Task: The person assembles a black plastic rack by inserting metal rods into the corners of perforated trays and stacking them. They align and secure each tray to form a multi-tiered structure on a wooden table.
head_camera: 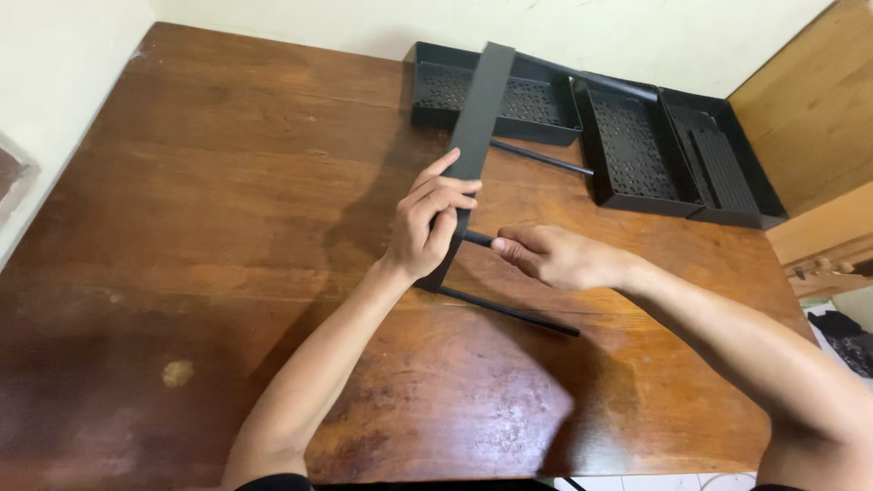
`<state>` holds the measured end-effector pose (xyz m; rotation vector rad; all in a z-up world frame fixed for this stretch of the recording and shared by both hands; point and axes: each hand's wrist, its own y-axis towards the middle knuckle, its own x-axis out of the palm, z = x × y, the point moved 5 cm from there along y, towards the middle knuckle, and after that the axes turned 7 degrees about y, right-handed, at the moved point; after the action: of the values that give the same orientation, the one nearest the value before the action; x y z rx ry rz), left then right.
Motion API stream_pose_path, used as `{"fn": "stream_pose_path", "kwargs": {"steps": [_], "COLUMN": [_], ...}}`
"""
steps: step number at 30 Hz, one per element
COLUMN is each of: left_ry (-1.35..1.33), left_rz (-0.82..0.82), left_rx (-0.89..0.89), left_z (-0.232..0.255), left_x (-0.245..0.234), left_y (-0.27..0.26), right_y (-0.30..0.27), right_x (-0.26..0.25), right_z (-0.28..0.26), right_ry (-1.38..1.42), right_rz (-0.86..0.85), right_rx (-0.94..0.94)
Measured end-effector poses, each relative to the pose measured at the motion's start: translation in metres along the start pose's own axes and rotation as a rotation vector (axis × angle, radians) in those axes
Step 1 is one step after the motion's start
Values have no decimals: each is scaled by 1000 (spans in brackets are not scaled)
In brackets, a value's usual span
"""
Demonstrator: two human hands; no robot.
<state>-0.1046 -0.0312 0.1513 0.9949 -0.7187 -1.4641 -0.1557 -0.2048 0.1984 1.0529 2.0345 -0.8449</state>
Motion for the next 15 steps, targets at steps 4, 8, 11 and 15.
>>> {"fn": "stream_pose_path", "kwargs": {"steps": [4,8,11,15], "left_ry": [-4,-2,9,31], "left_rz": [-51,-32,-25,-25], "left_rx": [10,1,0,-29], "left_z": [1,2,3,3], "left_x": [0,4,8,10], "left_y": [4,3,2,2], "right_y": [-18,-34,-24,-8], "right_x": [13,33,37,27], "right_z": [-2,-15,0,21], "right_ry": [-337,-963,-1128,-765], "right_rz": [228,665,592,287], "right_rx": [35,-349,-261,10]}}
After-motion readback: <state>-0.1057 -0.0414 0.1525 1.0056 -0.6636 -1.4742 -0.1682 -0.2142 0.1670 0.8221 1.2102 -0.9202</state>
